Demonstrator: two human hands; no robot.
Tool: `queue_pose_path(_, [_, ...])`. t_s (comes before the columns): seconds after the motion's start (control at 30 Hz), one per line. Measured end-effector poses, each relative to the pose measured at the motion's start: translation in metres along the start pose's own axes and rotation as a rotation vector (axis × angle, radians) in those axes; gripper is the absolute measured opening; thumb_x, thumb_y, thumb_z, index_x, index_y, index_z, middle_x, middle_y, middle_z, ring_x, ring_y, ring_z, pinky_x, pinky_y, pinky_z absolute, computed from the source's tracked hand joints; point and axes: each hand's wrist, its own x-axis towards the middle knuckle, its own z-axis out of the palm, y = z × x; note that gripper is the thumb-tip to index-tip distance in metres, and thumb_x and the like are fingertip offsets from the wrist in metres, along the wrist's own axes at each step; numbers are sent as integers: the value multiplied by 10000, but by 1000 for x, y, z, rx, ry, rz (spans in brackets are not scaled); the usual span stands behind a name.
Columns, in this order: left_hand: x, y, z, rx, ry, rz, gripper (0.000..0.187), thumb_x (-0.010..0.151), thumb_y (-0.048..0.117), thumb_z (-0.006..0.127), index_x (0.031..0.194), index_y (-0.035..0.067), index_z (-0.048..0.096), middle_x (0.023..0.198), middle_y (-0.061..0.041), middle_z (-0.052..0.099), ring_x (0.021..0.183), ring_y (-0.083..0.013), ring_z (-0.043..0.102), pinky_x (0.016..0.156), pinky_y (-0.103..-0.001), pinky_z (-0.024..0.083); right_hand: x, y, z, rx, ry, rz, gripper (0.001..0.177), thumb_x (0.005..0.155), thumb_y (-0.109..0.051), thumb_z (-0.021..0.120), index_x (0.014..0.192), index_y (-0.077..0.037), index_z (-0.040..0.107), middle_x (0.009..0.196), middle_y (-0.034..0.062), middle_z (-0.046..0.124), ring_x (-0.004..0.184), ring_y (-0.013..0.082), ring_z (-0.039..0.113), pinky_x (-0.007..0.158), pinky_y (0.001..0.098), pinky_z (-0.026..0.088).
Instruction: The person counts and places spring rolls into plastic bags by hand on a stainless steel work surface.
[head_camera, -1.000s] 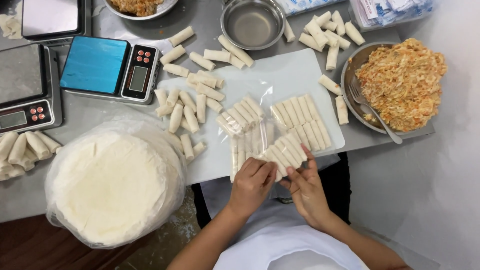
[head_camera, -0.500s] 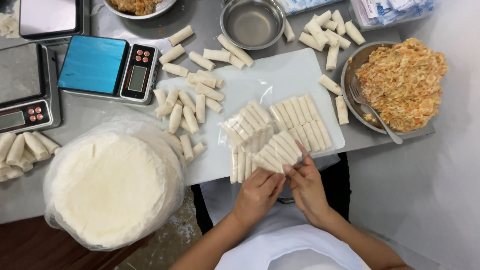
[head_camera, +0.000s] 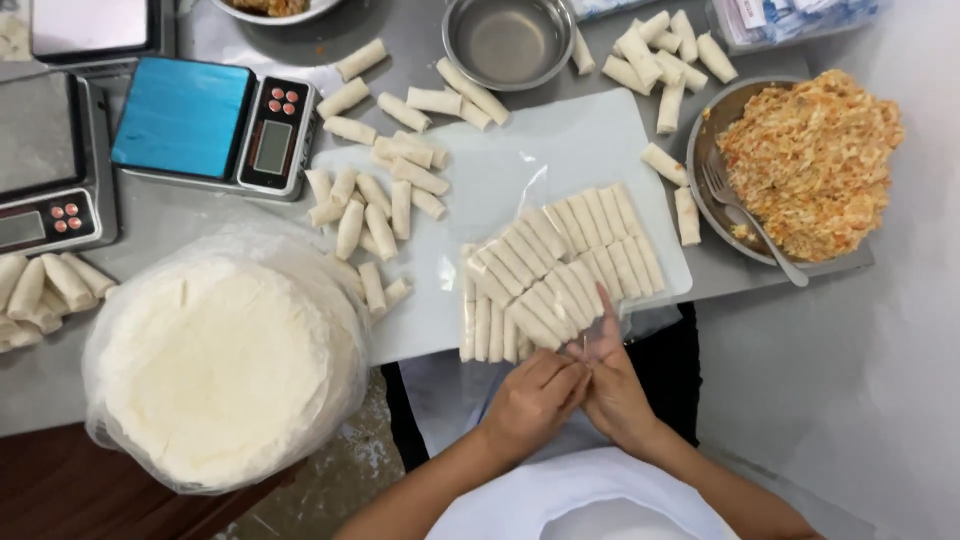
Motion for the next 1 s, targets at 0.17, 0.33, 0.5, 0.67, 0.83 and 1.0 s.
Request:
queue_pose_path(0.17, [-6,-19,-6,134,-7,-119,45,903,27,697,890,-8,673,754,-118,605,682,-277,607,606,-382,525,18,-15,-39,-718,-62,-108,622,875,-246,761,1340,-151,359,1241,104,497,1118,236,538,927,354,420])
queue_pose_path(0.33, [7,-27,0,504,27,-70,218,866,311,718,841,103,661,734,-54,548,673,-240,599,559,-350,517,44,-27,-87,-1377,329,-371,500,716,-347,950,1082,-155,670,786,-41,703,517,139,644,460,289,496])
queue_pose_path(0.5, [35,-60,11,823,148,-112,136,786,148,732,754,149,601,681,-6,509,609,-206,582,520,-305,457,49,-25,-58,-1510,-30,-909,83,937,-113,703,903,-152,769,737,-42,693,622,182,675,555,279,558])
queue_pose_path(0.67, [12,-40,-14,801,61,-138,129,807,131,700,934,148,690,804,-45,577,722,-243,597,648,-361,446,64,-31,-51,-1547,-59,-1013,324,868,-333,779,1074,-91,714,942,67,678,868,303,668,769,423,531])
queue_pose_path(0.83, [-20,-32,-12,586,-34,-263,232,820,19,613,1012,116,702,710,-59,565,598,-271,619,552,-364,500,85,-11,-24,-1624,-94,-1125,844,820,-717,680,1398,-109,590,1280,138,603,1225,407,548,1043,547,368])
queue_pose_path(1.0, [-29,-38,-6,194,-52,-292,191,800,-20,597,881,126,691,688,-42,565,624,-293,659,588,-395,564,88,-9,-1,-1569,-6,-1012,831,858,-724,606,1418,-112,566,1370,124,586,1306,368,527,1166,594,99])
